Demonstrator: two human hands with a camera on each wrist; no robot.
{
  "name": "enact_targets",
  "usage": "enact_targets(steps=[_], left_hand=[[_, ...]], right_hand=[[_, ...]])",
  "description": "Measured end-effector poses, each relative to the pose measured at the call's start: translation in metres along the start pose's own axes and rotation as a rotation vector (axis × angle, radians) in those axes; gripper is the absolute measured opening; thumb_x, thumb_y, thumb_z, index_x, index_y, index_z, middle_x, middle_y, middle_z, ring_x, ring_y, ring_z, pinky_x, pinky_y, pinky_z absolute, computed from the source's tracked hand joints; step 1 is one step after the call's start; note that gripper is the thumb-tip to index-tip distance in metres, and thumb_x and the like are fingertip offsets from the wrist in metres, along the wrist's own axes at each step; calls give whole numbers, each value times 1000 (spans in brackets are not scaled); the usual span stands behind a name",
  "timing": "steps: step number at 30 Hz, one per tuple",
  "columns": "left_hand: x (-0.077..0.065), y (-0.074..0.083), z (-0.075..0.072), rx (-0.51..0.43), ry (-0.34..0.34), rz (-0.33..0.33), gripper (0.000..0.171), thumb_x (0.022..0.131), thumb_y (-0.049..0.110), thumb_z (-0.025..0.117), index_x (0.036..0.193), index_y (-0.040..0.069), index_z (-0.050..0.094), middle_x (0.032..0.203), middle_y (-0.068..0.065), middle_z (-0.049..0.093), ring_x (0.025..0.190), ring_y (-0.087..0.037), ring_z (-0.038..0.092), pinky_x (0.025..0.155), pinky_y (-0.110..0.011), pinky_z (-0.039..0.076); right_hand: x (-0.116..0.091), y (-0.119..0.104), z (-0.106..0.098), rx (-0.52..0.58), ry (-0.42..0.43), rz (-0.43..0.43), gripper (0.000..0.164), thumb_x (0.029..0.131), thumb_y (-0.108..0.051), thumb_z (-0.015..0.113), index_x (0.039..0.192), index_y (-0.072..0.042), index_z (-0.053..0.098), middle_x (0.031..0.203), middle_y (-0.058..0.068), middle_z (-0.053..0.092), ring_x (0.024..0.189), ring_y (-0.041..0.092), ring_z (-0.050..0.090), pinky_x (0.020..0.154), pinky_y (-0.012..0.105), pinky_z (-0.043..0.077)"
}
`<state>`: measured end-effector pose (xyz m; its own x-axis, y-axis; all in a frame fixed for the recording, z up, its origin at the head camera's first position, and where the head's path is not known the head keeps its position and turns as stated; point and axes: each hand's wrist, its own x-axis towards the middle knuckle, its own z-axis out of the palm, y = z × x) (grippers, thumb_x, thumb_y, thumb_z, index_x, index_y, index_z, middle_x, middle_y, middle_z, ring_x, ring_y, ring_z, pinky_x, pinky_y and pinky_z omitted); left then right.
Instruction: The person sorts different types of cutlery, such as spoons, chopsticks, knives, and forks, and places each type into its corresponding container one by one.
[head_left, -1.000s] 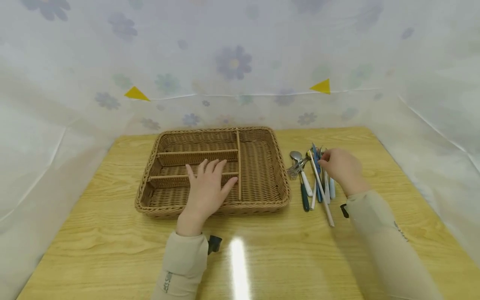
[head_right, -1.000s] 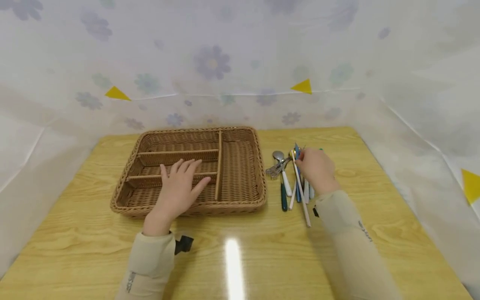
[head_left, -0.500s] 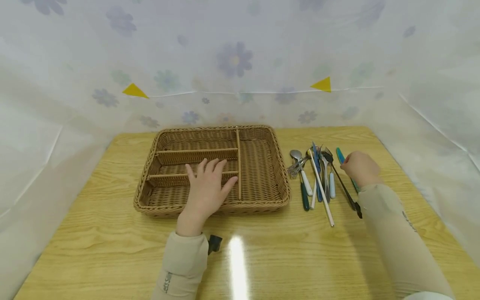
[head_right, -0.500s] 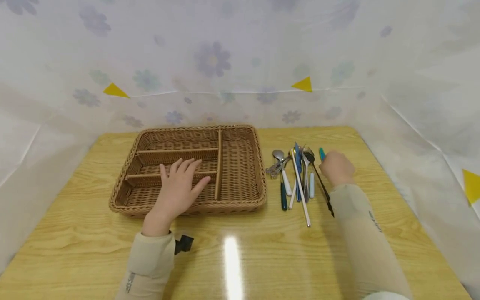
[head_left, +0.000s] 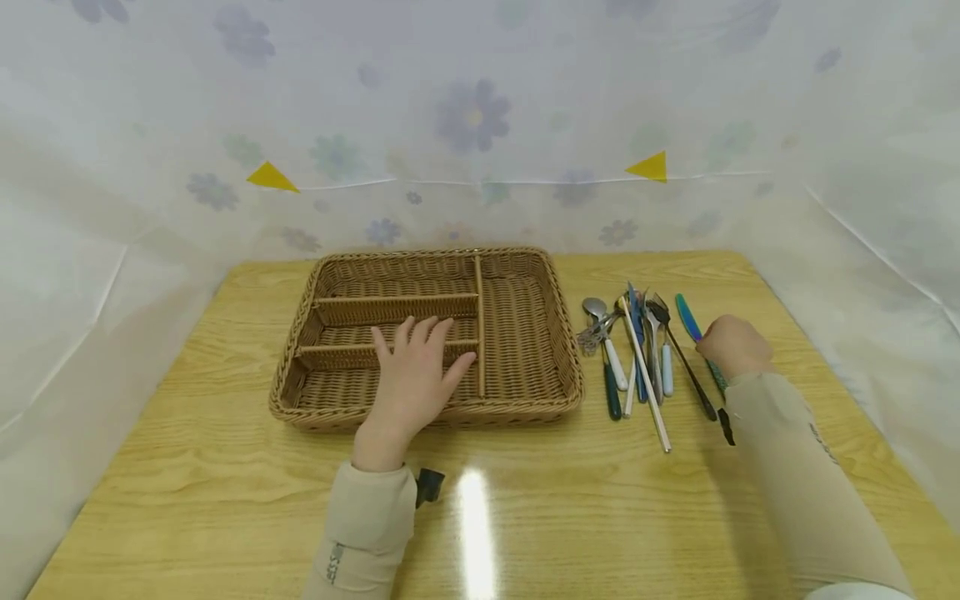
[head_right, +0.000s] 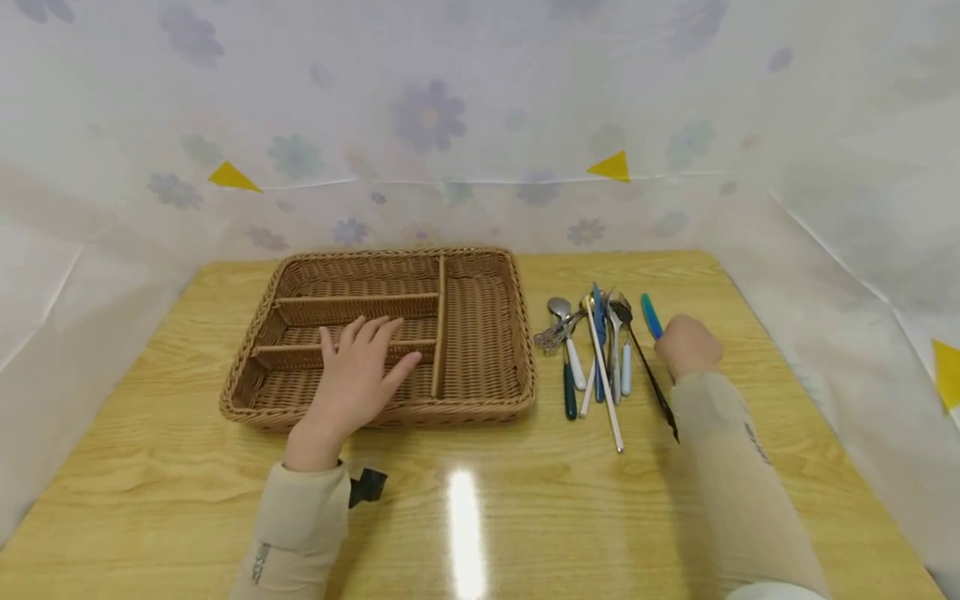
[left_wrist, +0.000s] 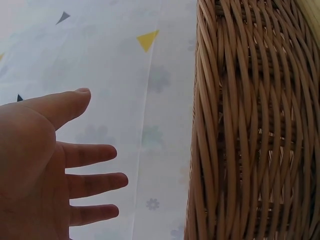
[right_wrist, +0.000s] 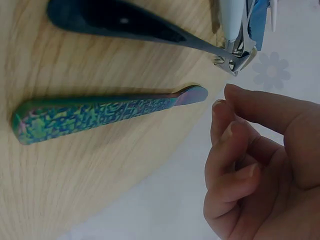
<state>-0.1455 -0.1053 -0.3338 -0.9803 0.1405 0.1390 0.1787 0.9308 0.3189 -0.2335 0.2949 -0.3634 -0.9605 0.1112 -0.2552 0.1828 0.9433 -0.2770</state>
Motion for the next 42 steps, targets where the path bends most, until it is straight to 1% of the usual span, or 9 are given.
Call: enact_targets(steps=[5, 11, 14, 18, 21, 25, 31, 37, 42], left_hand=[[0, 0, 1, 9, -2, 1, 59, 95, 50, 44, 140, 12, 42, 143, -14, 42, 138, -39, 27, 106, -70, 5], [0, 0, 1, -11, -1, 7, 58, 95, 48, 45, 140, 11, 43, 143, -15, 42, 137, -40, 27, 106, -70, 1], [0, 0, 1, -24, -9, 7, 58, 95, 48, 46, 139, 11, 43, 143, -16, 42, 137, -40, 26, 106, -70, 0], [0, 0, 2, -24, -8, 8, 57, 95, 48, 45, 139, 11, 43, 142, -16, 42, 137, -40, 26, 106, -70, 0], [1, 0, 2, -24, -8, 8, 57, 95, 48, 46, 139, 11, 43, 142, -16, 42, 137, -40, 26, 106, -70, 0], [1, 0, 3, -19, -10, 9, 58, 95, 48, 45, 140, 11, 42, 142, -16, 42, 137, -41, 26, 106, -70, 0], [1, 0, 3, -11, -8, 7, 58, 95, 48, 45, 140, 12, 42, 142, -15, 42, 137, -40, 26, 106, -70, 0], [2, 0, 4, -13, -13, 4, 58, 95, 48, 45, 140, 11, 42, 143, -16, 42, 138, -40, 26, 106, -70, 0], [1, 0, 4, 1, -4, 8, 58, 95, 49, 45, 139, 11, 43, 142, -15, 43, 137, -41, 27, 106, -71, 2]], right_hand=[[2, 1, 1, -11, 0, 20, 25, 89, -16, 53, 82, 2, 68, 80, 20, 66, 58, 20, 49, 51, 34, 41], [2, 8, 9, -23, 42, 9, 31, 89, -20, 56, 67, 0, 62, 59, 10, 57, 51, 17, 44, 48, 32, 38], [2, 15, 15, -19, 29, 46, 35, 89, -25, 57, 62, -3, 56, 55, 5, 50, 50, 16, 42, 48, 30, 37], [5, 22, 20, 2, -8, 115, 36, 90, -28, 57, 64, -3, 54, 55, 3, 45, 52, 15, 41, 51, 29, 36], [8, 25, 21, 8, -13, 123, 36, 90, -27, 57, 71, 4, 59, 58, 6, 48, 52, 15, 41, 51, 29, 37], [11, 28, 21, 11, -9, 117, 36, 89, -25, 59, 80, 10, 62, 64, 11, 53, 54, 17, 43, 51, 30, 40], [14, 29, 21, -6, 15, 93, 35, 87, -21, 58, 82, 12, 62, 72, 20, 58, 59, 22, 48, 50, 34, 44], [13, 29, 22, -8, 31, 73, 31, 87, -19, 58, 73, 8, 61, 69, 19, 57, 58, 23, 46, 49, 34, 43], [13, 28, 22, -21, 36, 41, 33, 88, -19, 57, 66, 5, 59, 66, 17, 57, 57, 22, 47, 47, 32, 43]])
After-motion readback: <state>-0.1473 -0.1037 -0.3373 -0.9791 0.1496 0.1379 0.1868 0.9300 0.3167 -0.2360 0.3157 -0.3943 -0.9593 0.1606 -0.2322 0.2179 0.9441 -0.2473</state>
